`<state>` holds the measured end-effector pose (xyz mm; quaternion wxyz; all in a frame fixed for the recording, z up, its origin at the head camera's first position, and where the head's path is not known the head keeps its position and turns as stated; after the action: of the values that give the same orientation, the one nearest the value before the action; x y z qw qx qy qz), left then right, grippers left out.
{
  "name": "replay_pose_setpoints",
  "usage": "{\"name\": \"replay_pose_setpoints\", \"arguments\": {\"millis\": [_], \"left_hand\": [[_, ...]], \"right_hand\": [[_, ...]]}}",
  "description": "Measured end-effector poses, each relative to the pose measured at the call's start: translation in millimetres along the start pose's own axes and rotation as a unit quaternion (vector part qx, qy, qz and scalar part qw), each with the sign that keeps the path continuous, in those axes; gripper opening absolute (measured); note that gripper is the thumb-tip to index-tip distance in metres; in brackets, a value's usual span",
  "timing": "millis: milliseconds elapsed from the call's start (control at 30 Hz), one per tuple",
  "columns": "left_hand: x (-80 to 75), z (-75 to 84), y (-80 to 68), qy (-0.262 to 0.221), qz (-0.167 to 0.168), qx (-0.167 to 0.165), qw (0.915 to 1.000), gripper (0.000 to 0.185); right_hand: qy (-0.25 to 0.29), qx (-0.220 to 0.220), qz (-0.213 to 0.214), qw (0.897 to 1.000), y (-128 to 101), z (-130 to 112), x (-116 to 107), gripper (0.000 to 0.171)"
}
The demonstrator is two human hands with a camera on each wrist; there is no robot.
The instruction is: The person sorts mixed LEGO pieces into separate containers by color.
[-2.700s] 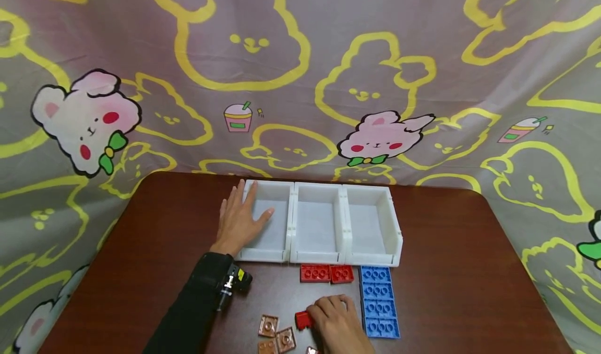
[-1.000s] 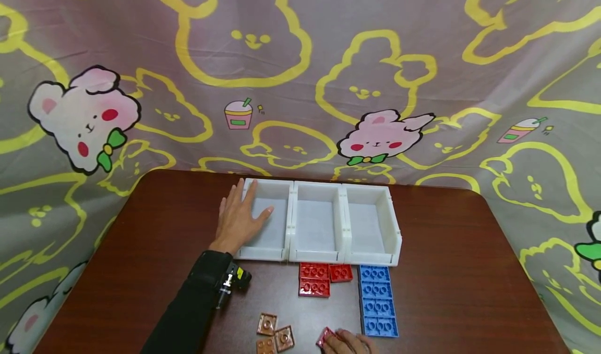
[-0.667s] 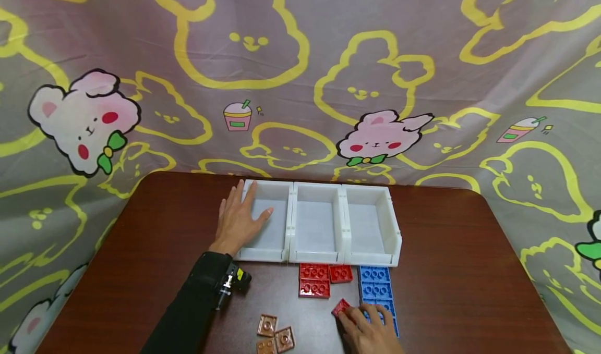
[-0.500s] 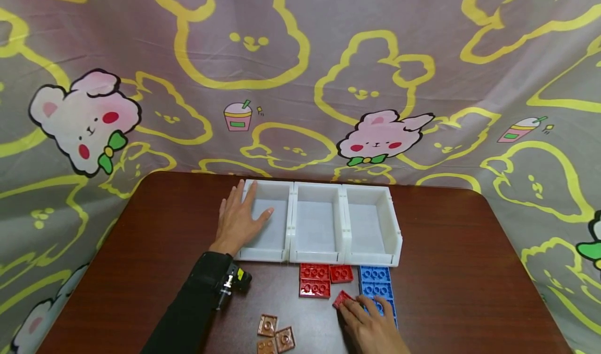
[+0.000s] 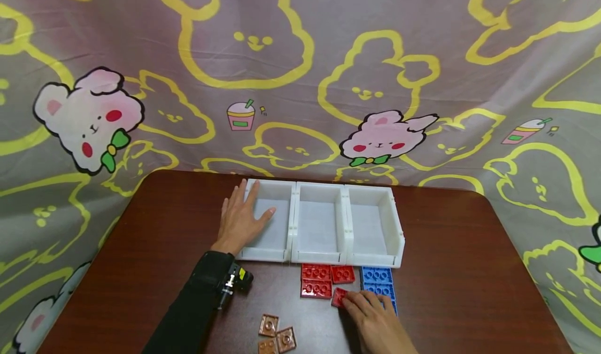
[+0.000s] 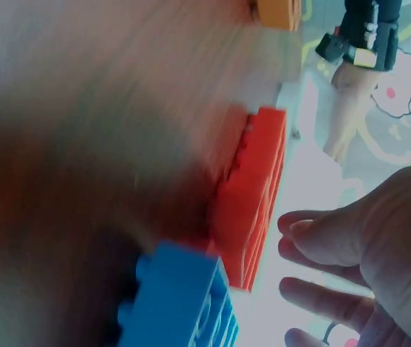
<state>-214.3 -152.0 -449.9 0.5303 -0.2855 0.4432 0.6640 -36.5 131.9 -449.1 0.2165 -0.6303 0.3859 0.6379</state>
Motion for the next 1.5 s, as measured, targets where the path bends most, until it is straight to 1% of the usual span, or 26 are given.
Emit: {"name": "replay_pose_setpoints", "arguments": {"millis": [67,100,133,200,233,333,433,500,633,667,767,867,933,1033,1133,1167,1200,1267,1367,1433,1500], "left_hand": [[-0.7,-0.1,0.4,0.000,0.004,0.001,1.0000,0.086],[-1.0,-0.3,0.5,-0.001,0.005,0.000,1.0000,0.086],[-1.1,-0.6,0.5,-0.001,0.006,0.000,1.0000,0.085],[-0.8,-1.4,0.3,0.001,0.005,-0.001,1.0000,0.086],[-0.4,-1.9,0.1,0.002,0.004,-0.001,1.0000,0.086],[0.8,-3.4,-0.8,0.004,0.001,-0.002,1.0000,0.086],[1.2,-4.4,-0.9,0.005,0.002,-0.003,1.0000,0.086],[0.3,-4.2,-0.8,0.004,0.005,-0.003,1.0000,0.086],[-1.0,-4.1,0.4,0.003,0.007,-0.003,1.0000,0.086],[-1.2,-4.0,0.7,0.003,0.008,-0.003,1.0000,0.086],[-1.0,-3.9,1.5,0.003,0.009,-0.003,1.0000,0.086],[-1.2,-3.2,1.4,0.004,0.009,-0.004,0.9999,0.086],[-1.4,-2.6,1.3,0.006,0.007,-0.005,0.9999,0.085],[-1.6,-1.1,1.4,0.007,0.004,-0.005,1.0000,0.085],[-2.3,0.3,2.3,0.006,0.005,-0.002,1.0000,0.085],[-2.4,0.7,2.5,0.006,0.006,-0.001,1.0000,0.085],[-2.6,1.0,2.6,0.006,0.008,0.000,1.0000,0.085],[-2.8,1.1,2.5,0.006,0.009,0.000,0.9999,0.085],[-2.4,0.9,1.6,0.004,0.009,-0.001,1.0000,0.085],[-1.8,0.6,0.9,0.002,0.008,-0.002,1.0000,0.085],[-1.5,0.6,0.1,0.001,0.008,-0.002,1.0000,0.085]], "right_hand": [[0.018,0.016,-0.028,0.999,0,-3,3,0.049],[0.025,0.023,-0.042,0.999,0,-4,4,0.054],[0.031,0.030,-0.050,0.998,0,-5,5,0.056],[0.033,0.039,-0.040,0.998,2,-6,6,0.054],[0.035,0.043,-0.034,0.998,3,-6,7,0.050],[0.038,0.048,-0.014,0.998,6,-4,7,0.049],[0.044,0.045,0.003,0.998,9,-2,6,0.049],[0.039,0.035,0.027,0.998,10,-1,5,0.048],[0.027,0.027,0.050,0.998,11,1,5,0.046],[0.029,0.027,0.049,0.998,12,1,5,0.046],[0.040,0.041,0.018,0.998,15,1,6,0.044],[0.048,0.046,0.009,0.998,17,1,8,0.043],[0.049,0.045,0.019,0.998,18,-1,8,0.044],[0.049,0.039,0.053,0.997,20,-6,5,0.043],[0.042,0.002,0.117,0.992,25,-20,0,0.046],[0.042,-0.014,0.132,0.990,27,-27,-1,0.043],[0.037,-0.034,0.141,0.989,30,-34,-1,0.044],[0.034,-0.078,0.152,0.985,34,-51,2,0.049],[0.032,-0.139,0.128,0.981,41,-78,11,0.064],[0.029,-0.174,0.116,0.978,43,-94,19,0.056],[0.026,-0.201,0.114,0.973,44,-105,26,0.048]]}}
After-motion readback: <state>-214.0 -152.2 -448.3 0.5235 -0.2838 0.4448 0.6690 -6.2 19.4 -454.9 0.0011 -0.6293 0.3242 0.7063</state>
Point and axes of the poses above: each hand's wrist, its own y-axis towards the middle knuckle, its own x-axis out of the palm, z = x × y, the point moved 5 cm from there along y, towards the middle knuckle, and after that the axes turned 11 degrees about z, right-handed, at the moved point
